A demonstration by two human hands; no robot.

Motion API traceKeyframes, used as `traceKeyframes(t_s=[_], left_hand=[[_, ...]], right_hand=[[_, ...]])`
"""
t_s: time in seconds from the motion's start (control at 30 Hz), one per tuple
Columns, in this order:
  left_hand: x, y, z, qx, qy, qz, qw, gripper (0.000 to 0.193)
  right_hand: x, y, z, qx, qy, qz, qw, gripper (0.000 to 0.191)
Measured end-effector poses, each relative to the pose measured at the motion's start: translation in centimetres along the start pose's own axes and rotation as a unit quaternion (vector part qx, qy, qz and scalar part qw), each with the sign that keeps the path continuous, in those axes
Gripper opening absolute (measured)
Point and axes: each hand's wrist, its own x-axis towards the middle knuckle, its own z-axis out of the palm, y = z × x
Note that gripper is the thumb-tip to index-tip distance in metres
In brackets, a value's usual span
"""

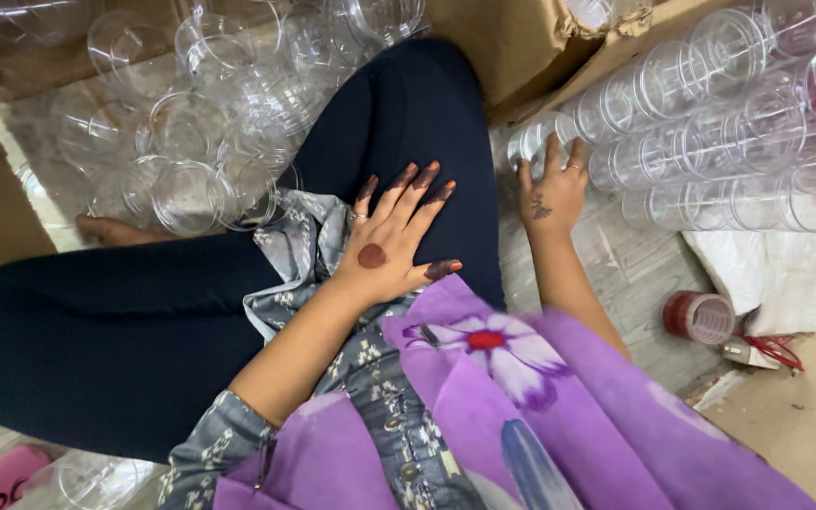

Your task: The person sits on the floor among cardboard boxes filled with clear plastic jars. They pick up jar bodies and lids, press a lid onto each jar by hand, and place the closed jar into a box with other finished jars, repeating this for one jar after another.

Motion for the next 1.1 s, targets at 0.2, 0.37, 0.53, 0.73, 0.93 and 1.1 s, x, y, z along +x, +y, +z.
traceKeyframes(t_s=[0.2,0.37,0.53,0.73,0.93,1.1], left_hand=[[-0.3,-0.6,2.0,0.091,0.026,-0.010,0.995,0.061],[0.4,0.9,2.3,0.056,0.038,-0.014,0.998,0.058],[0.4,0.7,3.1,0.082,0.031,-0.014,0.996,0.062],[1.1,0.5,4.1,0.098,0.026,-0.010,0.995,0.064],[1.1,0.3,5.0,0.050,0.047,-0.010,0.998,0.067],[0.7,-1.1,7.2,0.007,0.040,-0.069,0.997,0.066]], right_hand=[[-0.1,0.0,0.4,-0.070,-0.047,0.025,0.996,0.058],[1.4,1.4,-0.9,-0.096,-0.075,0.033,0.992,0.059],[2.5,3.3,0.5,-0.096,-0.096,0.047,0.990,0.062],[3.7,5.1,-0.5,-0.071,-0.006,-0.127,0.989,0.083],[3.4,-2.1,-5.2,0.161,0.016,0.026,0.987,0.023],[5.6,-14.8,-6.1,0.194,0.027,-0.227,0.954,0.046]])
